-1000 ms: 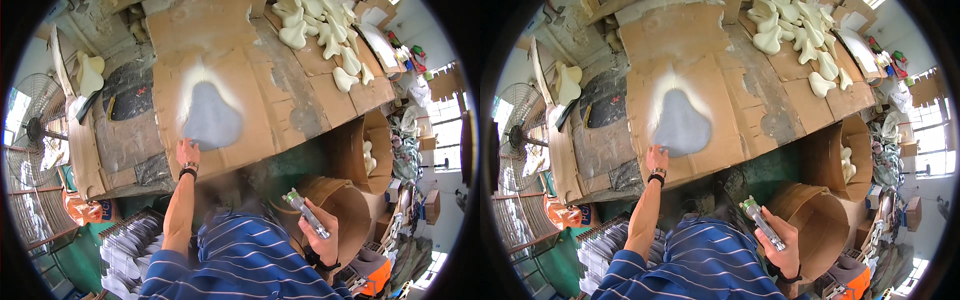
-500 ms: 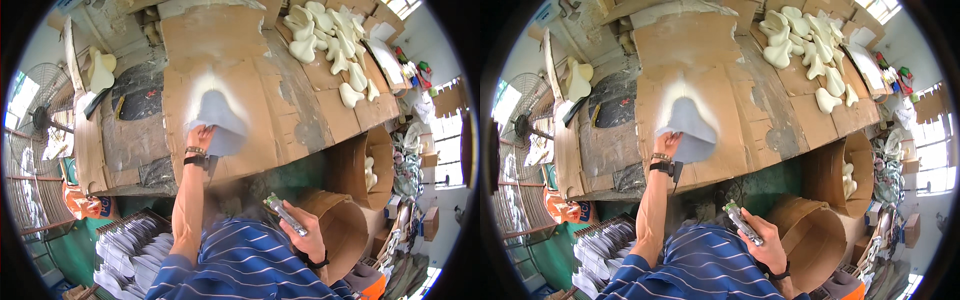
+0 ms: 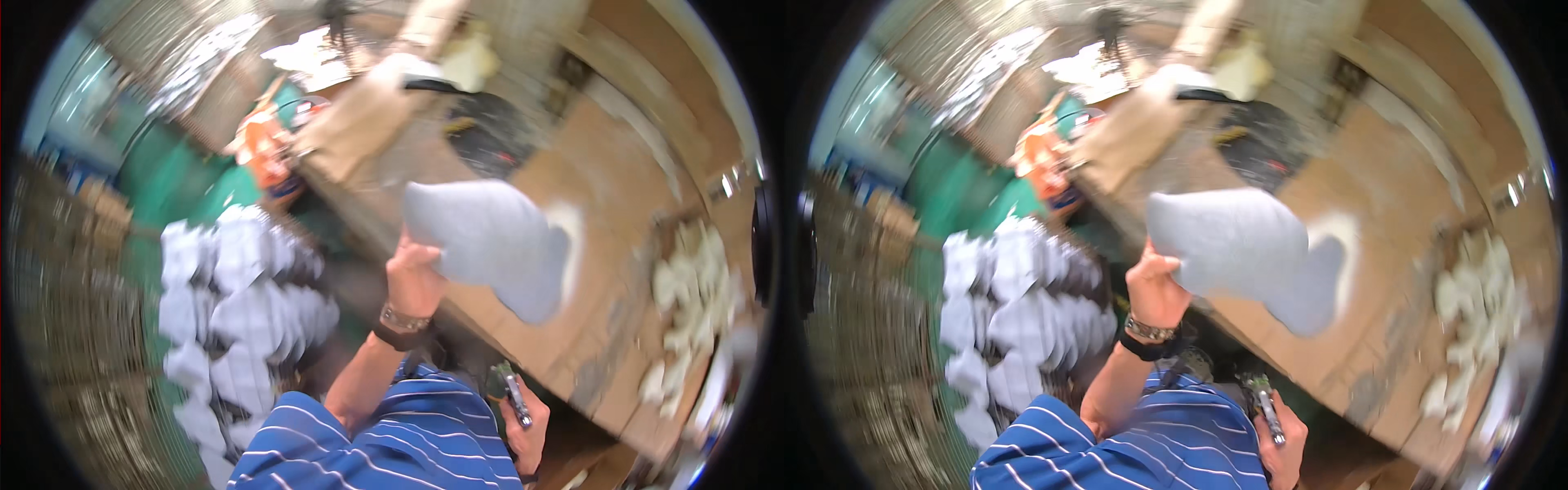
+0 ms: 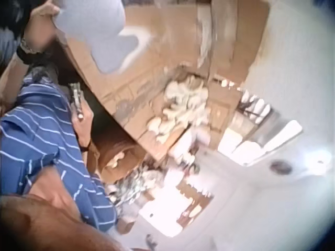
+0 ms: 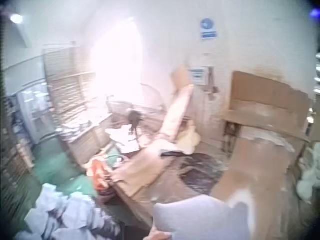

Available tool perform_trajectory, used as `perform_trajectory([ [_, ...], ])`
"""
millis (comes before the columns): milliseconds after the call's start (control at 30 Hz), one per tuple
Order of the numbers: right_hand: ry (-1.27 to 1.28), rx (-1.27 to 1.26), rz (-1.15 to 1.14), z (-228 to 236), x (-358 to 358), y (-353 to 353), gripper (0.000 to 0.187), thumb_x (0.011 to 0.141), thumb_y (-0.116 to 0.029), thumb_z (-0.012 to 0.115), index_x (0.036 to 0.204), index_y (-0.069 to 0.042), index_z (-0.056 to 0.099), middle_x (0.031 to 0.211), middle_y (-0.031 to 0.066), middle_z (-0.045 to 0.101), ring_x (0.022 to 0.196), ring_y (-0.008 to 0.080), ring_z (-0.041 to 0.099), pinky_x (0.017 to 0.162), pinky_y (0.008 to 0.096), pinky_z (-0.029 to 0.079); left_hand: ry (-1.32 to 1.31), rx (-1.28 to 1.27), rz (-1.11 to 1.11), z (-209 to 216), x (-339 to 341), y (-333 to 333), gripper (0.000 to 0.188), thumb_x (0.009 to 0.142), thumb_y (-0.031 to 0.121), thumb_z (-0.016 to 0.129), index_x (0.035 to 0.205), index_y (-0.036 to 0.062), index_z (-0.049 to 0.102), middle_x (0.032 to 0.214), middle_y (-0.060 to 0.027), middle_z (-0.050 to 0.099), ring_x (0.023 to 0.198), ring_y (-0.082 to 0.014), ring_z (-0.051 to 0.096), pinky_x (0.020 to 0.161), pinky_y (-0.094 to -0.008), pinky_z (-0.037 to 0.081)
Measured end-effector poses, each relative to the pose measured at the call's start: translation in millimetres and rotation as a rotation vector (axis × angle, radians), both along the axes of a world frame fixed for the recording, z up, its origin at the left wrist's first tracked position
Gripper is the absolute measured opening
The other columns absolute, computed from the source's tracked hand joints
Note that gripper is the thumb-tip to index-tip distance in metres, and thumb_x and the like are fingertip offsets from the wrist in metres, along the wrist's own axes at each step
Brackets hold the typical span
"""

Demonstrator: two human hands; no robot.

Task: The person repeatedly picks up white shoe-shaped parts from a cardboard surface, sprays them with a handheld spray gun, and places them onto a metal drying rack. The process is repeated for multiple units in a workshop setting.

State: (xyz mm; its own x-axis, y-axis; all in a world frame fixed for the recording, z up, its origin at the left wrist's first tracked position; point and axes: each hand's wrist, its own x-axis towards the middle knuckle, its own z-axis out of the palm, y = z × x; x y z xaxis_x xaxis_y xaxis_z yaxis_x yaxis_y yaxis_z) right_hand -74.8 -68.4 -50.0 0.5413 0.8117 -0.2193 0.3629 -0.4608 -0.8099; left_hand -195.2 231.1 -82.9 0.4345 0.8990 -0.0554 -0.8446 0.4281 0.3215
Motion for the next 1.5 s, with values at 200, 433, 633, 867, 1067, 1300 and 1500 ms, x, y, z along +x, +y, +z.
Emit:
perform_trajectory([
  [200, 0.024, -0.094, 0.39, 24, -4, 54, 0.046, 0.085, 0.003, 0.065, 0.131, 0.003, 0.064, 0.08, 0.0049, 0.059, 0.071, 0.0101, 0.052, 0.064, 0.0265, 0.045, 0.043, -0.062, 0.538, -13, -154, -37, 0.061, 0.076, 0.002, 0.052, 0.137, 0.0039, 0.052, 0.124, -0.011, 0.063, 0.115, -0.0309, 0.061, 0.103, -0.0468, 0.048],
  [433, -0.066, -0.165, 0.771, 19, -30, 108, 0.043, 0.087, -0.001, 0.066, 0.129, 0.002, 0.065, 0.078, 0.0013, 0.054, 0.07, 0.0092, 0.049, 0.063, 0.0261, 0.043, 0.1, -0.084, 1.192, -15, -314, -100, 0.06, 0.074, 0.006, 0.055, 0.134, 0.0041, 0.056, 0.126, -0.0101, 0.064, 0.117, -0.0306, 0.061, 0.104, -0.0477, 0.048],
  [633, -0.049, -0.198, 0.985, 22, -59, 144, 0.045, 0.084, 0.002, 0.066, 0.13, 0.0, 0.065, 0.076, 0.0038, 0.052, 0.07, 0.0101, 0.048, 0.064, 0.0267, 0.042, 0.195, -0.223, 1.661, -83, -388, -194, 0.06, 0.072, 0.005, 0.057, 0.133, 0.002, 0.056, 0.128, -0.0118, 0.063, 0.121, -0.0326, 0.058, 0.108, -0.0502, 0.045],
  [867, -0.075, -0.223, 1.051, 22, -75, 153, 0.051, 0.081, 0.004, 0.069, 0.131, -0.002, 0.065, 0.082, 0.0097, 0.06, 0.076, 0.0149, 0.054, 0.073, 0.0286, 0.047, 1.43, -1.45, 1.638, -218, -410, -258, 0.086, 0.07, -0.001, 0.062, 0.15, 0.0, 0.031, 0.143, -0.023, 0.044, 0.125, -0.0446, 0.049, 0.109, -0.0539, 0.041],
  [1067, -0.017, -0.219, 0.948, 21, -74, 151, 0.051, 0.082, 0.004, 0.069, 0.133, -0.002, 0.064, 0.087, 0.0093, 0.064, 0.08, 0.0136, 0.056, 0.076, 0.0274, 0.047, 2.578, -1.084, 1.211, -187, -387, -237, 0.078, 0.068, -0.002, 0.072, 0.142, 0.0133, 0.051, 0.142, -0.0077, 0.049, 0.138, -0.0322, 0.043, 0.114, -0.0585, 0.033],
  [1300, -0.015, -0.218, 0.847, -4, -48, 141, 0.049, 0.084, 0.002, 0.069, 0.133, 0.0, 0.063, 0.087, 0.0083, 0.064, 0.08, 0.013, 0.055, 0.076, 0.0269, 0.047, 2.646, -1.236, 0.634, -212, -396, -270, 0.058, 0.083, 0.018, 0.074, 0.138, 0.0208, 0.056, 0.137, 0.0006, 0.06, 0.14, -0.0298, 0.044, 0.115, -0.0716, 0.024],
  [1500, -0.017, -0.23, 0.833, -7, -40, 136, 0.049, 0.084, 0.002, 0.069, 0.132, 0.0, 0.064, 0.086, 0.0081, 0.062, 0.081, 0.0128, 0.055, 0.076, 0.0265, 0.046, 2.497, -1.329, 0.493, -212, -392, -280, 0.065, 0.096, 0.032, 0.065, 0.152, 0.0142, 0.039, 0.148, -0.0098, 0.053, 0.145, -0.0372, 0.038, 0.112, -0.075, 0.022],
])
